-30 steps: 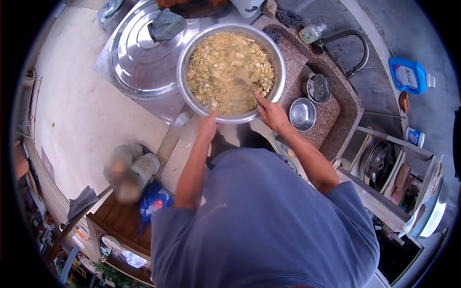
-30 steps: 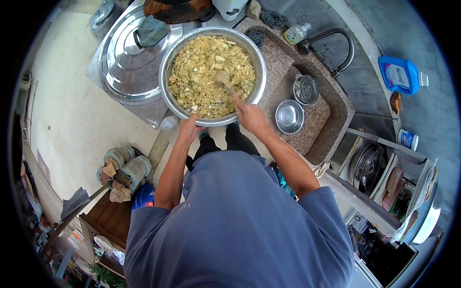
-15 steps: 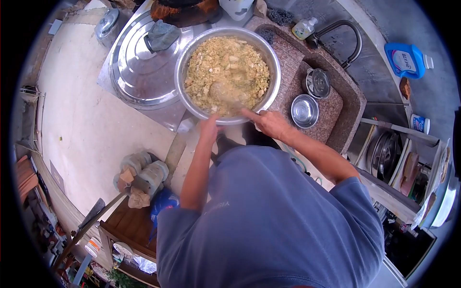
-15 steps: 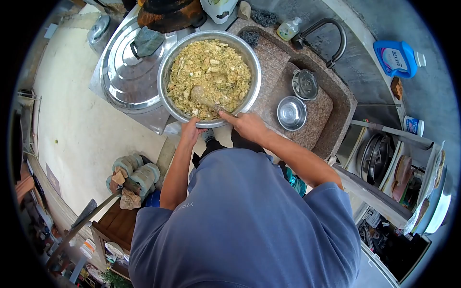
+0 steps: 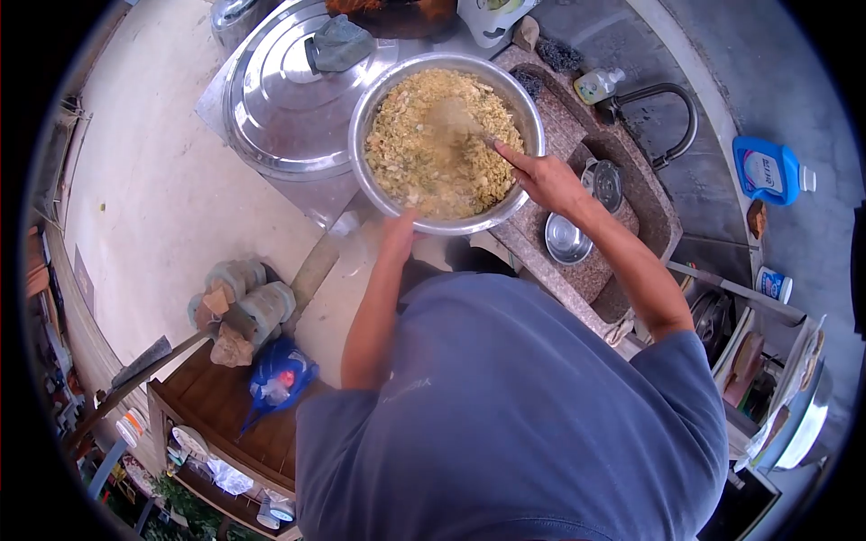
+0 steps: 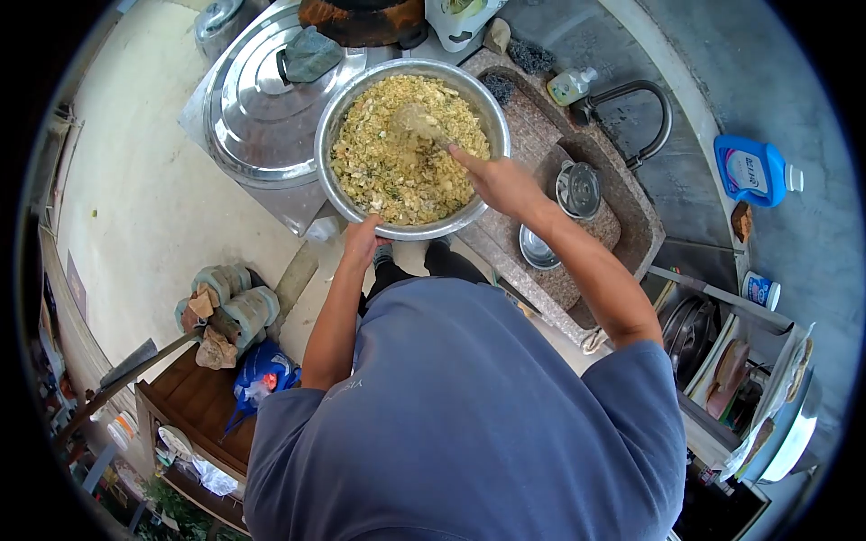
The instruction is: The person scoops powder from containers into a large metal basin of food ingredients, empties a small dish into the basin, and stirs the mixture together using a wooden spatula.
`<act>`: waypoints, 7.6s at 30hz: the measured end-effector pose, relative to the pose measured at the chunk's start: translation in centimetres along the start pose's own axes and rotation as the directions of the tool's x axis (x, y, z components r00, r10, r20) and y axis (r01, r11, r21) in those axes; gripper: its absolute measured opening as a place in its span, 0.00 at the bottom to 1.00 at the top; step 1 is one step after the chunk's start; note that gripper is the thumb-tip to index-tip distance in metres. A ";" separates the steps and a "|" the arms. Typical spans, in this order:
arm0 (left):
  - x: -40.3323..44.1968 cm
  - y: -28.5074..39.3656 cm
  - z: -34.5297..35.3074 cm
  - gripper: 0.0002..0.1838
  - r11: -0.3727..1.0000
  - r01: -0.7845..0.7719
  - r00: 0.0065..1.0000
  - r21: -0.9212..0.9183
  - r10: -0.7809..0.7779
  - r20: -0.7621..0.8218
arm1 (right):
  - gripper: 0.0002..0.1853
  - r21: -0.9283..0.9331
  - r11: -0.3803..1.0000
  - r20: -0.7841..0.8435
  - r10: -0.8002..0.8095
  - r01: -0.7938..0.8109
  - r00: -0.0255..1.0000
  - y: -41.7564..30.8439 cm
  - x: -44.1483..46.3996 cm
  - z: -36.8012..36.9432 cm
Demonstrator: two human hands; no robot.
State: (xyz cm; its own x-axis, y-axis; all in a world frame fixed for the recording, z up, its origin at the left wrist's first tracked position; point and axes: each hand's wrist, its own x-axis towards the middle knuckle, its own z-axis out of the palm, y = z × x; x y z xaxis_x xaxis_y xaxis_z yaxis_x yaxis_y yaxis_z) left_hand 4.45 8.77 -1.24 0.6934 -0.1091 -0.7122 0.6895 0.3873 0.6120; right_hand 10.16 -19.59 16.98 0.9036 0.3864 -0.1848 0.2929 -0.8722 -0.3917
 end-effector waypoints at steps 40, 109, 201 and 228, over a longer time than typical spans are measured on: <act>1.3 -1.7 -0.3 0.11 0.999 -0.037 0.996 0.030 0.039 -0.082 | 0.29 -0.026 0.993 0.106 0.114 -0.111 0.988 -0.6 3.7 -2.2; -2.7 2.5 1.0 0.15 0.995 0.015 0.999 0.095 -0.018 0.029 | 0.33 -0.271 0.961 0.216 0.004 0.056 0.976 -5.8 -3.3 8.0; -28.2 -19.6 -17.0 0.36 0.960 -0.264 0.577 -0.091 0.082 -0.813 | 0.32 0.087 0.991 0.050 -0.111 0.106 0.993 1.1 -2.2 9.6; -53.4 -19.8 -58.1 0.17 0.591 -0.775 0.375 -0.223 0.146 -0.916 | 0.20 0.091 0.996 -0.233 0.001 0.021 0.972 -17.7 -23.5 27.0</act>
State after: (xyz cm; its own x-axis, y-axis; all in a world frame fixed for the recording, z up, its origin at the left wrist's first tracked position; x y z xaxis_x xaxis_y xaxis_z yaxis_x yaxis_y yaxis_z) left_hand -58.42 60.16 4.71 0.1689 0.8538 -0.4925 -0.1772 0.5179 0.8369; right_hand -24.69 -5.14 3.87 0.9519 0.3049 0.0300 0.2820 -0.8333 -0.4754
